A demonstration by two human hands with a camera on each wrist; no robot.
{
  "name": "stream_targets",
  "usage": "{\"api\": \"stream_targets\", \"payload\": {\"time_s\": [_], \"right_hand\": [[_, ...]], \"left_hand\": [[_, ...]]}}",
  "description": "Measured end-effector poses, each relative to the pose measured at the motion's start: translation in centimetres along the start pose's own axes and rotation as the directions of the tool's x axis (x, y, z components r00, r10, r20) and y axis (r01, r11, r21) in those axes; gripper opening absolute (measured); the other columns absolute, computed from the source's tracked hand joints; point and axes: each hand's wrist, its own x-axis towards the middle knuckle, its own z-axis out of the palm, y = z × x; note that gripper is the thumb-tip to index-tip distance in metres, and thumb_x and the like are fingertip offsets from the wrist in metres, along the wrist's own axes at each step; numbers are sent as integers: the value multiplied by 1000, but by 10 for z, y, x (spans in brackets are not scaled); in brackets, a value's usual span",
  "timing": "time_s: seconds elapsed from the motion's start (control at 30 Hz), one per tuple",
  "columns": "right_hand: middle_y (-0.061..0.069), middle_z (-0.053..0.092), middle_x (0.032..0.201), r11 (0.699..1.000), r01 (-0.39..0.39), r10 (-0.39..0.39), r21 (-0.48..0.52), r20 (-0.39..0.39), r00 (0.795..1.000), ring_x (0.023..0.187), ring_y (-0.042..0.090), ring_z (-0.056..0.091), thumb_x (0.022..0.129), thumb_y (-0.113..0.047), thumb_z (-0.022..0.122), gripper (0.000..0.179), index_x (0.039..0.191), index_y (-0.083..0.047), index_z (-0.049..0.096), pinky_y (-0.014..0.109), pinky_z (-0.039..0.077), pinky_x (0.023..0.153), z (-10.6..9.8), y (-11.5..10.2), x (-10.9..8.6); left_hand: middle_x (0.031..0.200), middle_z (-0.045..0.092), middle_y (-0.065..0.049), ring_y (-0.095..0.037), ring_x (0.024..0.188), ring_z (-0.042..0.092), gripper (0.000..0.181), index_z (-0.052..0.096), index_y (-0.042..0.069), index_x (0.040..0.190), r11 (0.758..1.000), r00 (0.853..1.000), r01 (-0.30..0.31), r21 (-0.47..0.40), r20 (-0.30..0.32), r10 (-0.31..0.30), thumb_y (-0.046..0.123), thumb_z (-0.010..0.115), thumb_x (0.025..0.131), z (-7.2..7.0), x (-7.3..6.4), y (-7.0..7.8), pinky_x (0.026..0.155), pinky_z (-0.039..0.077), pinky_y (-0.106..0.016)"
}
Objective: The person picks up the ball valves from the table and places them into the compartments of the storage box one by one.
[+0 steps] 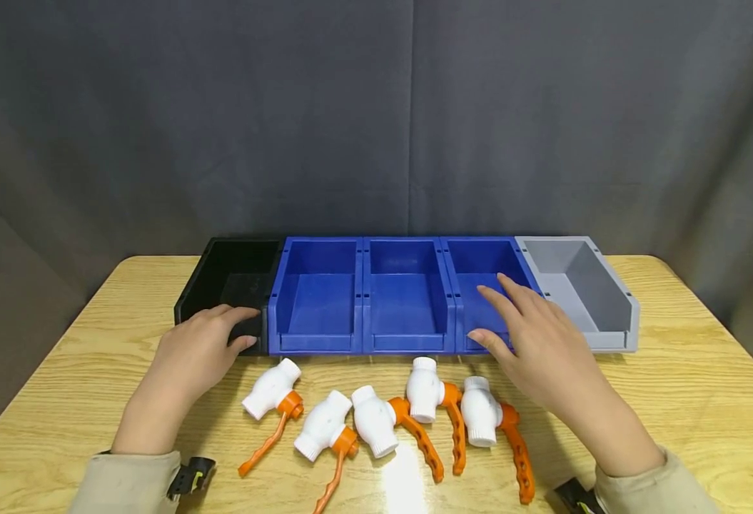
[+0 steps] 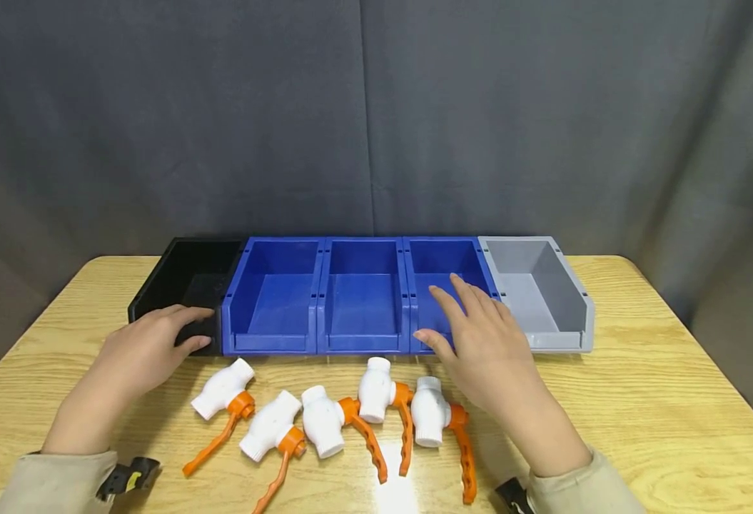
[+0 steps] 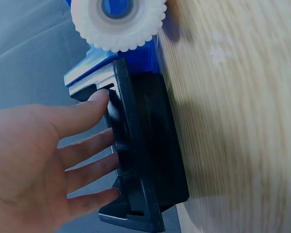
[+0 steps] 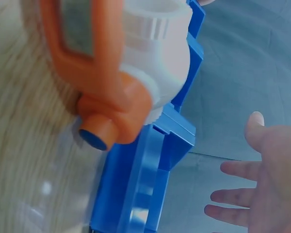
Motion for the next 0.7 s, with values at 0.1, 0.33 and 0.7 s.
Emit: {"api": "stream_targets", "payload": {"time_s": [0.1,0.33,0.7], "right_hand": [[22,36,153,1000,0,0,-4,-1,1000,135,47,38,100,-49,52,61,146,-9,48,62,28,108,-3,-1,-1],[20,45,148,1000,3,-2,-30,27,1000,133,44,43,99,-44,56,55,142,-9,53,61,31,107,-13,-6,-6],[12,63,130,996,60,-69,66,140,988,113,39,62,95,-39,66,52,137,-10,57,57,46,95,-32,-14,-19]], "left_hand": [[129,61,-21,-44,118,56,39,64,9,130,1000,1000,5,-13,12,-5,19,71,92,1,1,-1,88,45,-64],[124,65,-18,-41,113,60,32,68,7,122,999,998,-13,-52,68,16,19,71,93,3,7,-5,88,47,-60],[109,70,-15,-36,98,64,17,74,12,105,994,987,0,-106,158,17,24,70,93,5,14,-17,81,49,-58]]}}
